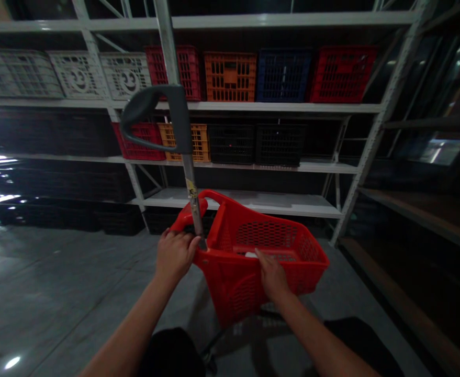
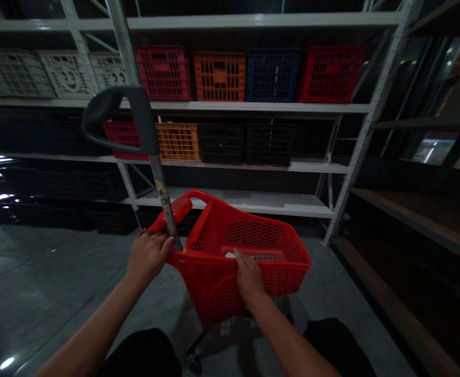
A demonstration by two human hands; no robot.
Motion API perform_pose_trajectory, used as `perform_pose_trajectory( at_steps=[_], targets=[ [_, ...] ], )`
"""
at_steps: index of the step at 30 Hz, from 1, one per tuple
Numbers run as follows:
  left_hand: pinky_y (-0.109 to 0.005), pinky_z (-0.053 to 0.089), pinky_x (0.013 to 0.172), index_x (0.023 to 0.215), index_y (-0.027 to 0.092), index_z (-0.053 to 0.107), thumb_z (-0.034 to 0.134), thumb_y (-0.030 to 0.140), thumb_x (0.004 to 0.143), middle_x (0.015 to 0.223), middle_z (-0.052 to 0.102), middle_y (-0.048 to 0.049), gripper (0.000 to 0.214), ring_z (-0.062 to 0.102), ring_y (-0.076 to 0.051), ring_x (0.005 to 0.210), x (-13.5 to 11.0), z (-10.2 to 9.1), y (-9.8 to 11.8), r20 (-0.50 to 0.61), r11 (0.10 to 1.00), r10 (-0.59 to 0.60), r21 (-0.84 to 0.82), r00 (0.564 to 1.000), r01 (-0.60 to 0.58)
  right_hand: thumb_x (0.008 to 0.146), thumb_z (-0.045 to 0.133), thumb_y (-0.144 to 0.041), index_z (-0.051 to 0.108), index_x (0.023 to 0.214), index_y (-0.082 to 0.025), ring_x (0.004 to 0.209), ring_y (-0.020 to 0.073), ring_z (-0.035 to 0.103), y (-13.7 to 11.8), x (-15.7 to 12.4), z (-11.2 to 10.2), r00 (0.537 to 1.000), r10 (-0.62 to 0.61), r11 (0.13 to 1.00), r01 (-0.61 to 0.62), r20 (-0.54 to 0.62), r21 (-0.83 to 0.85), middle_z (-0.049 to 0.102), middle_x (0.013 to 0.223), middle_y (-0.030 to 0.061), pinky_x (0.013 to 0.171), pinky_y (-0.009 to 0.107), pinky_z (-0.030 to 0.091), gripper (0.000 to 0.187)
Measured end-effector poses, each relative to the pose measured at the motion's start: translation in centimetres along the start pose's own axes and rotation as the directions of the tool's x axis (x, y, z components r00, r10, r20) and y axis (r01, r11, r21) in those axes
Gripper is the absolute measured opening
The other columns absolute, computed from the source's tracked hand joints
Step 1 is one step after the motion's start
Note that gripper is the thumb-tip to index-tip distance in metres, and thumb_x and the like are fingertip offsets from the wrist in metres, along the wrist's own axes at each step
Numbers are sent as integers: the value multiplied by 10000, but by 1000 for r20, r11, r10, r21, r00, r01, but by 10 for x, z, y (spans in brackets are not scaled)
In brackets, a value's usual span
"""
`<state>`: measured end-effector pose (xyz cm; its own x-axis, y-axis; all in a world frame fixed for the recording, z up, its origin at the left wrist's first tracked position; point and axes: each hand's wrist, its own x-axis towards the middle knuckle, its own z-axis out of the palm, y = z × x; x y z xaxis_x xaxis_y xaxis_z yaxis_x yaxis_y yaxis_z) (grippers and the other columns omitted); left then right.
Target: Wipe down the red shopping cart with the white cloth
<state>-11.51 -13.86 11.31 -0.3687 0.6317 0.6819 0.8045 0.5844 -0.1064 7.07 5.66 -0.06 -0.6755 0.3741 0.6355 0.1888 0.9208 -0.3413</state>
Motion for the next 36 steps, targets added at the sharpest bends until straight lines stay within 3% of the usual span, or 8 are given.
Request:
perform_pose_trajectory(
  at_steps=[5,8,12,16,26,30,33,36],
  targets=[
    [-412,348,874,716,179,671,318,437,871,697,669,-68,465,561,-237,784,2,3,0,-40,1000,-14,3,999,14,828,292,-27,384,1345,-162,1164,164,495,-98,38,29,992,-79,975,98,-102,198,540,1265,83,991,346,389,542],
    [-399,357,856,690,178,667,319,441,870,683,665,-68,472,565,-227,758,3,6,-6,-47,1000,10,-3,999,-10,844,294,-50,303,1382,-126,1261,177,384,-126,51,45,978,-164,968,184,-125,172,450,1348,102,1034,394,327,544],
    [-375,360,839,686,172,664,320,428,872,678,664,-68,468,564,-214,738,3,9,-15,-46,999,31,-27,998,-32,789,308,-15,333,1370,-115,1299,183,321,-85,30,44,946,-297,951,305,-127,49,439,1354,116,1047,413,301,589],
    [-375,354,820,663,172,658,311,420,875,660,662,-74,476,564,-223,731,5,11,-15,-58,1000,11,-17,998,-12,728,309,25,365,1354,-109,1289,186,335,-32,2,32,958,-247,969,246,-147,-21,470,1328,117,1048,424,306,642],
    [-364,364,827,660,179,665,298,411,877,654,675,-65,486,574,-210,704,13,17,-12,-81,998,45,34,996,-43,795,372,-38,410,1330,-122,1296,223,321,-104,54,54,959,-267,963,269,-92,3,430,1363,99,1062,445,290,544],
    [-358,372,814,658,173,666,285,417,877,648,672,-74,503,574,-210,698,16,20,-16,-60,998,47,45,997,-44,728,361,6,349,1348,-29,1317,208,278,-62,34,39,941,-333,943,332,-64,-24,379,1386,152,1062,404,319,621],
    [-356,369,814,642,175,657,282,421,880,644,669,-74,507,567,-214,700,17,21,-15,-63,998,43,53,997,-40,696,335,39,352,1344,-23,1306,201,304,-21,13,26,966,-253,967,249,-55,-59,411,1361,170,1048,410,345,651],
    [-364,368,811,622,178,647,275,420,883,639,666,-76,515,561,-219,698,18,22,-11,-61,997,43,64,997,-39,691,326,44,378,1330,-20,1288,209,337,-15,11,26,983,-175,983,172,-46,-60,439,1337,178,1037,427,360,644]
  ],
)
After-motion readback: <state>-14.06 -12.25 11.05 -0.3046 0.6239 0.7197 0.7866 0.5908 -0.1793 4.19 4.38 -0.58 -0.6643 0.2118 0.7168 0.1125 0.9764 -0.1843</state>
